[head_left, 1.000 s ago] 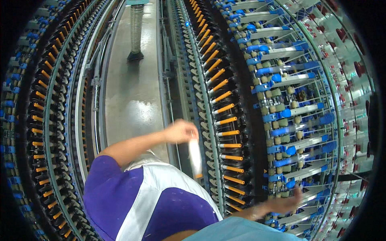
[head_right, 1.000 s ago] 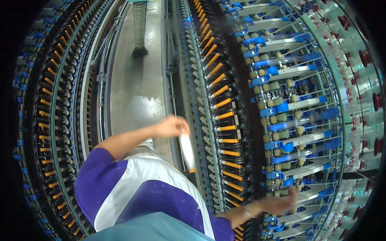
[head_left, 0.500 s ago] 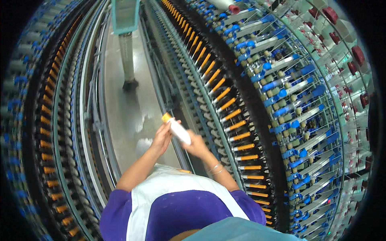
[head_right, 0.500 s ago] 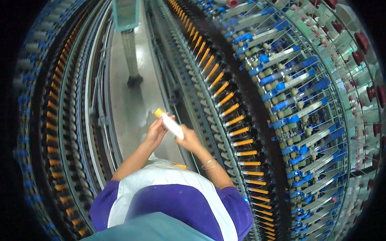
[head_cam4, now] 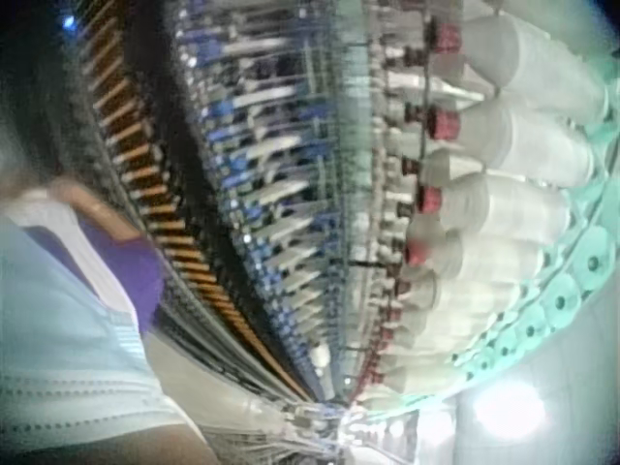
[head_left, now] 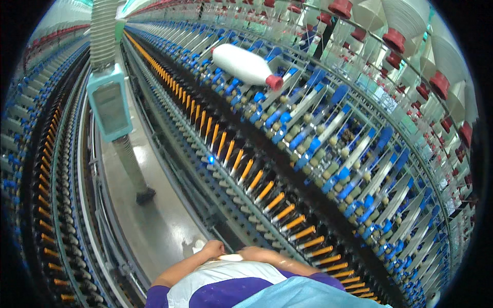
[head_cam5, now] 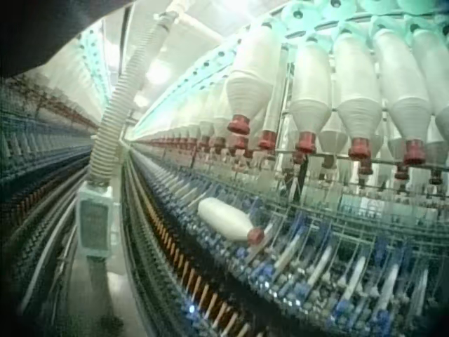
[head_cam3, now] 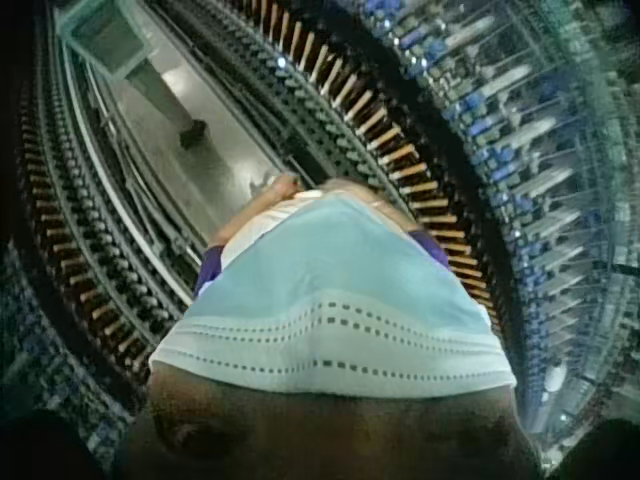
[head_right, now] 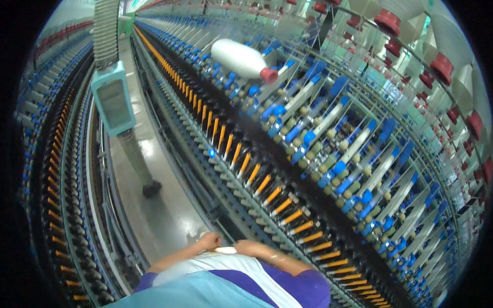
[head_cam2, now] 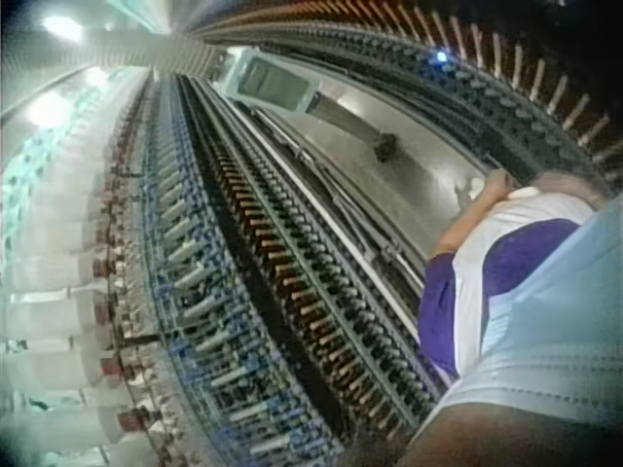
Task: The person walks along a row of ring-spinning machines in a textile mill. They remove empty bobbins, place new white yarn cones on the creels, and thread the yarn through guides and tensioners onto the spindles. The person then inserts empty bobbins into the spindle holders to begin winding.
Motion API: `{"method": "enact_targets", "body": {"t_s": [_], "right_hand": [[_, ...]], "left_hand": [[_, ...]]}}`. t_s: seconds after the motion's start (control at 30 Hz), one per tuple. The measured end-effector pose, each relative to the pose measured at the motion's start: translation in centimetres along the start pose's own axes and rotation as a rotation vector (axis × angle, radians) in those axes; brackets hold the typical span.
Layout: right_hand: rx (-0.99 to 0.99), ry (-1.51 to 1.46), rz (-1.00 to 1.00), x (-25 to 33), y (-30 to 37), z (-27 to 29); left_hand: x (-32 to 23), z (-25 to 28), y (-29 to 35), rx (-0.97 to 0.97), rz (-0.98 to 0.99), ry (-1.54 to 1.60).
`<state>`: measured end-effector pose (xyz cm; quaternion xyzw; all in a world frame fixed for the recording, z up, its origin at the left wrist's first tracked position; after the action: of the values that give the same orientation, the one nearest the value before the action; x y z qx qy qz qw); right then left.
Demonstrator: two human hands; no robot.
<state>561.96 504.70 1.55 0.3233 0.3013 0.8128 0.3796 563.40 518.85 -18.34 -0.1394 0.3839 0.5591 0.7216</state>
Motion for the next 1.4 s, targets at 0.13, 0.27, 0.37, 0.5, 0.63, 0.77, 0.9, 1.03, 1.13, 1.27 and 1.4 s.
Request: {"method": "enact_targets", "body": {"t_s": [0.13,0.27,0.37,0.5,0.63,0.77,0.9,1.03,1.13,1.27,1.4], "right_hand": [[-0.294,0.401,0.548,3.9,-2.1,14.9],[-1.4,0.155,0.3,-0.6,7.2,46.3],[-2.013,0.662,0.432,0.2,13.8,64.3],[-2.161,0.902,-0.398,0.1,15.1,78.9],[-2.266,0.952,-0.621,-2.7,16.7,84.1],[-2.518,0.903,-0.011,-5.7,19.8,87.5],[-2.33,0.238,0.464,-6.8,19.7,89.4],[-2.242,0.142,-0.366,-3.8,15.4,83.8],[-2.038,-0.609,-0.09,-1.2,11.1,75.0],[-1.712,-0.99,-0.084,3.6,8.4,60.1],[-1.656,-0.677,-0.491,5.2,9.9,47.0]], "left_hand": [[0.8,9.9,-7.1,0.062,-0.094,0.074],[1.9,17.2,-12.0,0.052,-0.163,0.243],[4.0,20.1,-15.7,0.153,-0.072,0.468],[7.2,27.4,-20.0,0.096,-0.048,0.794],[7.3,38.8,-23.5,0.062,-0.134,1.005],[1.1,51.5,-27.9,0.154,-0.378,1.188],[-8.4,60.1,-30.6,0.316,-0.647,1.382],[-15.8,61.2,-31.1,0.218,-0.569,1.652],[-18.6,61.4,-31.7,0.009,-0.778,1.734],[-18.1,61.4,-35.8,0.011,-0.738,1.79],[-17.5,61.8,-38.1,-0.032,-0.812,1.675]]}}
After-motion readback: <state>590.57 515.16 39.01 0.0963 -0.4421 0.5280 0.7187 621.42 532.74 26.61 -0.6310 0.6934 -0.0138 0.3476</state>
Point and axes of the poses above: each hand's wrist, its own y-axis away from the middle knuckle, its own z-axis out of the back of the hand, x = y × z, the point moved 5 cm from there along -y, towards the middle knuckle, and after that the axes turned 3 degrees about y, right-handed, at the moved point
